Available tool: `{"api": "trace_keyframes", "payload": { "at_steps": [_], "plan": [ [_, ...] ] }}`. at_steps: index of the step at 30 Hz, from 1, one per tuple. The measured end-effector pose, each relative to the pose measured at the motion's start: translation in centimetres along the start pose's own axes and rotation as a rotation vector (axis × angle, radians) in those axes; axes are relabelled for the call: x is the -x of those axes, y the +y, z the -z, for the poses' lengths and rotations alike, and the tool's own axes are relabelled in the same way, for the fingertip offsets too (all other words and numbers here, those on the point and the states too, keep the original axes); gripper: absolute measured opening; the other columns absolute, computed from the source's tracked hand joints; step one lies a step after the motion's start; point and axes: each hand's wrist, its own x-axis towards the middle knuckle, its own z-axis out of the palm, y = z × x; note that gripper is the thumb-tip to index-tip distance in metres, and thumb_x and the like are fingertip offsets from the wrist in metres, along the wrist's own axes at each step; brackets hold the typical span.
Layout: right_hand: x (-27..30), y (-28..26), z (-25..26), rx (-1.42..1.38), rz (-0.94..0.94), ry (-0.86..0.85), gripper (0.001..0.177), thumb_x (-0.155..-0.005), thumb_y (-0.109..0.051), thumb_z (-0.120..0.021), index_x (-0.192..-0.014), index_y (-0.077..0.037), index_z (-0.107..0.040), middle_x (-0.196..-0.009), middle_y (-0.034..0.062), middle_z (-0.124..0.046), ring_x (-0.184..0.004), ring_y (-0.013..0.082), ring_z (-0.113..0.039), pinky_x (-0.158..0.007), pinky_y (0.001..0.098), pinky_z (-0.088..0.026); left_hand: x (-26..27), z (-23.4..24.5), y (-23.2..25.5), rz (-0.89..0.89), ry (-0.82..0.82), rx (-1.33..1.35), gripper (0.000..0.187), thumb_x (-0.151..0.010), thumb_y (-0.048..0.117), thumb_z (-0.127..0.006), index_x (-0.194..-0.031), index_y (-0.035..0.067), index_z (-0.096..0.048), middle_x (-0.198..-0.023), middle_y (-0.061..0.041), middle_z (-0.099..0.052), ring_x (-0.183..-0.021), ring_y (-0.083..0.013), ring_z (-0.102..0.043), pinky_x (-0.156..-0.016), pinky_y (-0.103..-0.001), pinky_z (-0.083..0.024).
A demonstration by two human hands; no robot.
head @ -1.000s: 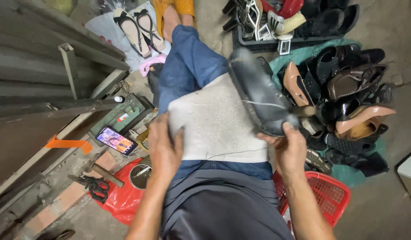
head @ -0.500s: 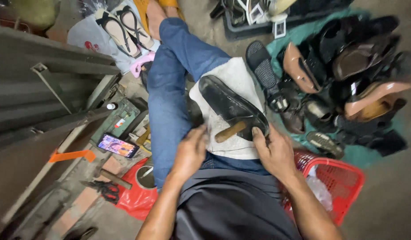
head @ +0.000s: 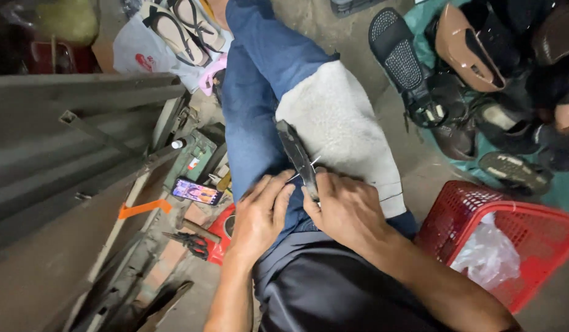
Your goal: Hand-stitching the sole of a black shoe using a needle and thread in a repair shop environment.
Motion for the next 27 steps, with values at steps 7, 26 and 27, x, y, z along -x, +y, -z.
{"api": "trace_keyframes", "payload": {
  "at_steps": [7, 26, 27],
  "plan": [
    [-1.2, 4.1, 3.9, -0.614, -0.163, -0.003, 0.027, -0.086, -0.016, -0.079, -0.108, -0.001, -0.072, -0.089, 0.0166, -0.077, -0.068, 0.0280, -0.076, -0.057, 0.0379, -0.059, -0.1, -0.1, -2.2, 0.006, -0.145, -0.139, 0.019, -0.103, 0.015, -0.050, -0.101, 0.013, -0.069, -0.081, -0.008, -0.065, -0.075, -0.0314, -0.069, -0.068, -0.040, -0.058],
    [-1.8, 5.7, 6.2, -1.063, -0.190, -0.354, 0.022, -0.100, -0.018, -0.057, -0.096, -0.003, -0.073, -0.116, 0.0116, -0.077, -0.104, 0.0216, -0.071, -0.092, 0.0333, -0.053, -2.6, 1.5, -3.4, 0.031, -0.538, 0.279, 0.032, -0.108, 0.028, -0.045, -0.122, 0.002, -0.059, -0.108, -0.011, -0.066, -0.094, -0.0269, -0.067, -0.083, -0.039, -0.052],
    [-2.0, 5.7, 7.0, -1.365, -0.310, -0.386, 0.031, -0.104, -0.021, -0.052, -0.095, 0.002, -0.070, -0.106, 0.0163, -0.081, -0.085, 0.0175, -0.076, -0.080, 0.0288, -0.062, -2.5, 1.3, -3.7, 0.038, -0.547, 0.293, 0.033, -0.108, 0.029, -0.046, -0.123, 0.002, -0.059, -0.111, -0.011, -0.066, -0.097, -0.0264, -0.067, -0.085, -0.039, -0.052]
  ]
}}
